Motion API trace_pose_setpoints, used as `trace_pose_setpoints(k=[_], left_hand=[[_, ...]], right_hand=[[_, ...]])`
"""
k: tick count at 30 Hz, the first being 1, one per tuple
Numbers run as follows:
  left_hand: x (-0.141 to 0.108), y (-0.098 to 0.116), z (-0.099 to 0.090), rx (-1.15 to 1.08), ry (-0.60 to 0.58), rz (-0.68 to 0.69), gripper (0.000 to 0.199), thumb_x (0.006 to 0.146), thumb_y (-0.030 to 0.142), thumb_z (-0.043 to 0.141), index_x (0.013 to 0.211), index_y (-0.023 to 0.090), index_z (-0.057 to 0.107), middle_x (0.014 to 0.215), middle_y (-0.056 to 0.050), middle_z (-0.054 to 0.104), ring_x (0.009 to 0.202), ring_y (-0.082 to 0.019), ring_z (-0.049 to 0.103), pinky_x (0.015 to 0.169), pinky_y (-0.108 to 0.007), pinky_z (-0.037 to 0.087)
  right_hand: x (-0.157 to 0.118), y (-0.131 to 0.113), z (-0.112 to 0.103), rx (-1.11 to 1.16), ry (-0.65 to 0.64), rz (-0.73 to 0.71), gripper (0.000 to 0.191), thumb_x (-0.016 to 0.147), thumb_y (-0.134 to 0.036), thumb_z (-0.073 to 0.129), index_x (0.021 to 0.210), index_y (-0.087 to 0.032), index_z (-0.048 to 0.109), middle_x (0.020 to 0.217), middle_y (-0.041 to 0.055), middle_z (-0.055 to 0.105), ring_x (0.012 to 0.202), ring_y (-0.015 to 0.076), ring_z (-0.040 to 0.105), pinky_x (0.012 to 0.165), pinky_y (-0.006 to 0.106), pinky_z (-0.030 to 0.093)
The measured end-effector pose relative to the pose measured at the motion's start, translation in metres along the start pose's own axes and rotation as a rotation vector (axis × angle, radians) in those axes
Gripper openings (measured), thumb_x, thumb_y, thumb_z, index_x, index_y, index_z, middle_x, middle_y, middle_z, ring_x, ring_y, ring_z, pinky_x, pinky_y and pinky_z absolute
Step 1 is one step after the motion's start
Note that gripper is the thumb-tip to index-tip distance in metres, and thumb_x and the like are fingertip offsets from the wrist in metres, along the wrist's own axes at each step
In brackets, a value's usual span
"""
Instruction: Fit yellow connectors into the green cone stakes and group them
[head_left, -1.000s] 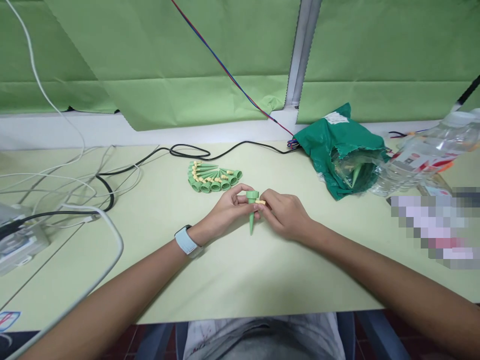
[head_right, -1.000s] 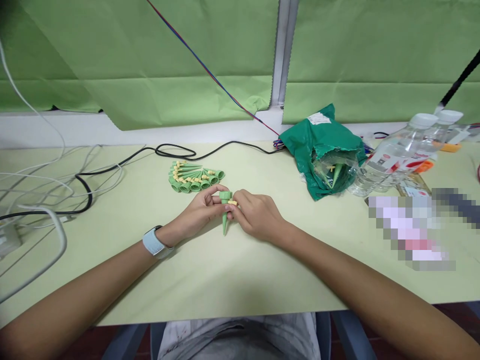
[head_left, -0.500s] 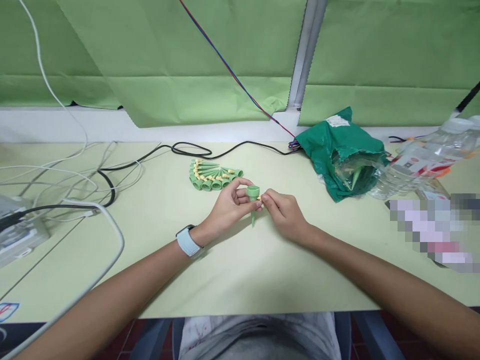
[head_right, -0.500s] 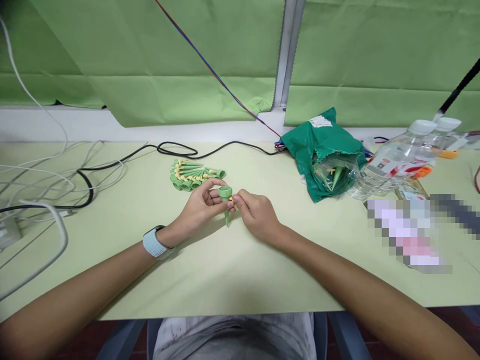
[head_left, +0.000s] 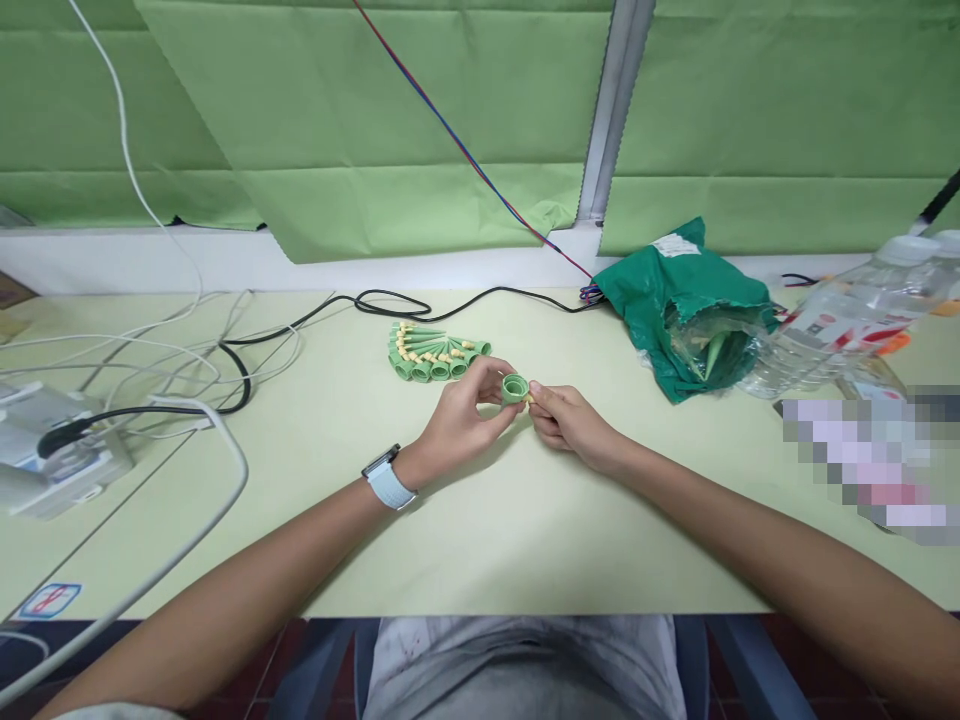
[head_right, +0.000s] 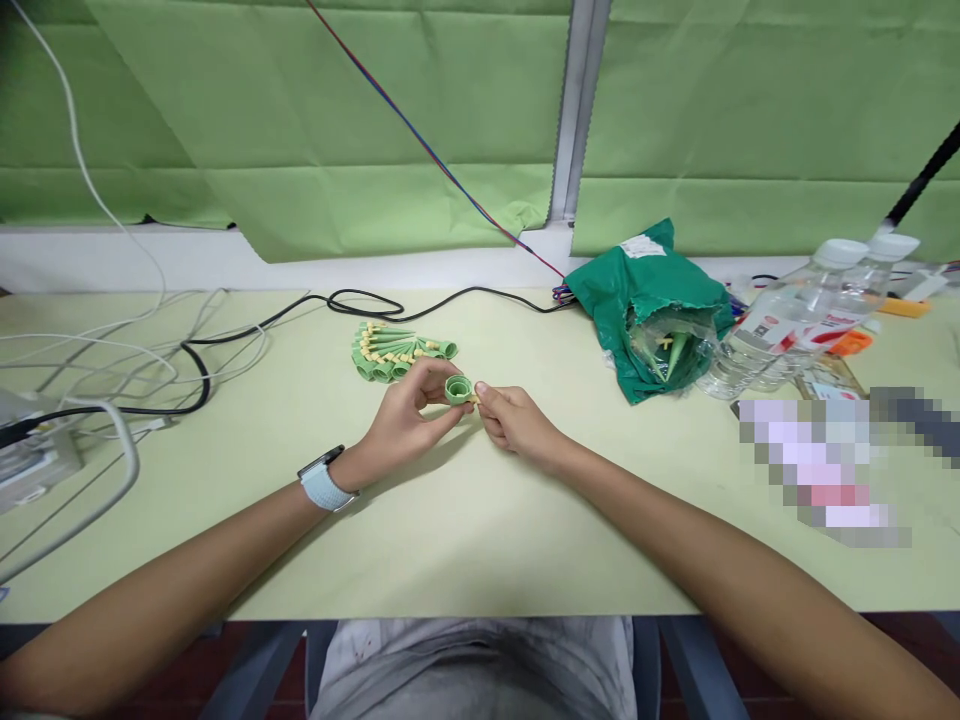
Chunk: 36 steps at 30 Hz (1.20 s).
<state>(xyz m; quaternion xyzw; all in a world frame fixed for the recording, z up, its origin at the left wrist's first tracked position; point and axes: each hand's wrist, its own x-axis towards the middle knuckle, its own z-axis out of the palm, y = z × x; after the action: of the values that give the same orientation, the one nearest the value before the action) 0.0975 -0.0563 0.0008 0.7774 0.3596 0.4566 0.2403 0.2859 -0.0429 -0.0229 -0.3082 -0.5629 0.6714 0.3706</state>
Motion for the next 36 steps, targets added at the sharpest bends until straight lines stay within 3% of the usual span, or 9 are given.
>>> trace_pose_setpoints(k=[5,8,13,16,19,23,28,36], left_hand=[[-0.006,-0.009,-0.006,0.238,-0.038,0.270,0.033,0.091,0.014,0.062,0.122,0.023,0.052,0.104,-0.006,0.067,0.092,-0.017,0.067,0.080,-0.031,0.055],[-0.007,-0.010,-0.008,0.258,-0.072,0.305,0.034,0.091,0.013,0.061,0.122,0.023,0.052,0.108,-0.007,0.068,0.095,-0.018,0.068,0.080,-0.031,0.055],[-0.002,-0.005,-0.004,-0.076,-0.044,-0.043,0.029,0.090,0.026,0.071,0.114,0.023,0.055,0.086,-0.001,0.063,0.078,-0.014,0.064,0.072,-0.028,0.054],[0.001,-0.005,-0.003,-0.255,-0.059,-0.243,0.038,0.086,0.035,0.076,0.115,0.023,0.055,0.083,0.002,0.059,0.067,-0.012,0.062,0.062,-0.025,0.050],[0.002,-0.008,-0.004,-0.346,-0.047,-0.363,0.042,0.081,0.038,0.081,0.111,0.022,0.057,0.086,0.002,0.058,0.069,-0.013,0.066,0.062,-0.024,0.048],[0.003,-0.013,-0.005,-0.430,-0.060,-0.414,0.048,0.075,0.038,0.085,0.113,0.020,0.063,0.079,0.003,0.060,0.073,-0.015,0.067,0.067,-0.026,0.051],[0.005,-0.014,-0.005,-0.552,-0.113,-0.443,0.040,0.075,0.036,0.086,0.105,0.016,0.070,0.088,-0.005,0.072,0.085,-0.019,0.071,0.082,-0.034,0.057],[0.005,-0.006,-0.004,-0.659,-0.141,-0.508,0.031,0.075,0.034,0.086,0.094,0.015,0.071,0.083,-0.007,0.074,0.080,-0.020,0.072,0.077,-0.035,0.058]], right_hand=[[-0.003,-0.008,-0.003,0.090,-0.098,0.086,0.058,0.092,-0.065,0.058,0.064,-0.024,0.029,0.050,-0.0111,0.021,0.041,0.0054,0.014,0.041,0.024,0.009],[-0.004,-0.008,-0.003,0.074,-0.090,0.110,0.055,0.094,-0.062,0.057,0.064,-0.023,0.033,0.049,-0.0111,0.022,0.039,0.0052,0.016,0.040,0.023,0.011],[-0.006,-0.004,-0.002,-0.171,0.062,-0.073,0.045,0.101,-0.056,0.049,0.075,-0.019,0.054,0.053,-0.0067,0.044,0.039,0.0075,0.040,0.042,0.022,0.030],[-0.008,-0.005,-0.002,-0.244,0.139,-0.210,0.028,0.095,-0.048,0.064,0.092,-0.020,0.059,0.072,-0.0049,0.056,0.047,0.0078,0.053,0.046,0.022,0.041],[-0.008,-0.006,-0.001,-0.209,0.180,-0.246,0.027,0.088,-0.044,0.073,0.096,-0.021,0.061,0.079,-0.0034,0.060,0.052,0.0100,0.060,0.049,0.024,0.049],[-0.006,-0.005,0.000,-0.180,0.195,-0.257,0.030,0.085,-0.045,0.076,0.091,-0.018,0.064,0.073,0.0001,0.065,0.060,0.0151,0.066,0.055,0.029,0.058],[-0.005,-0.002,-0.003,-0.207,0.229,-0.263,0.029,0.083,-0.043,0.079,0.089,-0.018,0.066,0.070,0.0009,0.066,0.060,0.0173,0.069,0.057,0.032,0.061],[-0.012,-0.011,-0.005,-0.353,0.202,-0.354,0.021,0.086,-0.037,0.076,0.086,-0.018,0.069,0.071,0.0022,0.068,0.060,0.0174,0.068,0.056,0.029,0.057]])
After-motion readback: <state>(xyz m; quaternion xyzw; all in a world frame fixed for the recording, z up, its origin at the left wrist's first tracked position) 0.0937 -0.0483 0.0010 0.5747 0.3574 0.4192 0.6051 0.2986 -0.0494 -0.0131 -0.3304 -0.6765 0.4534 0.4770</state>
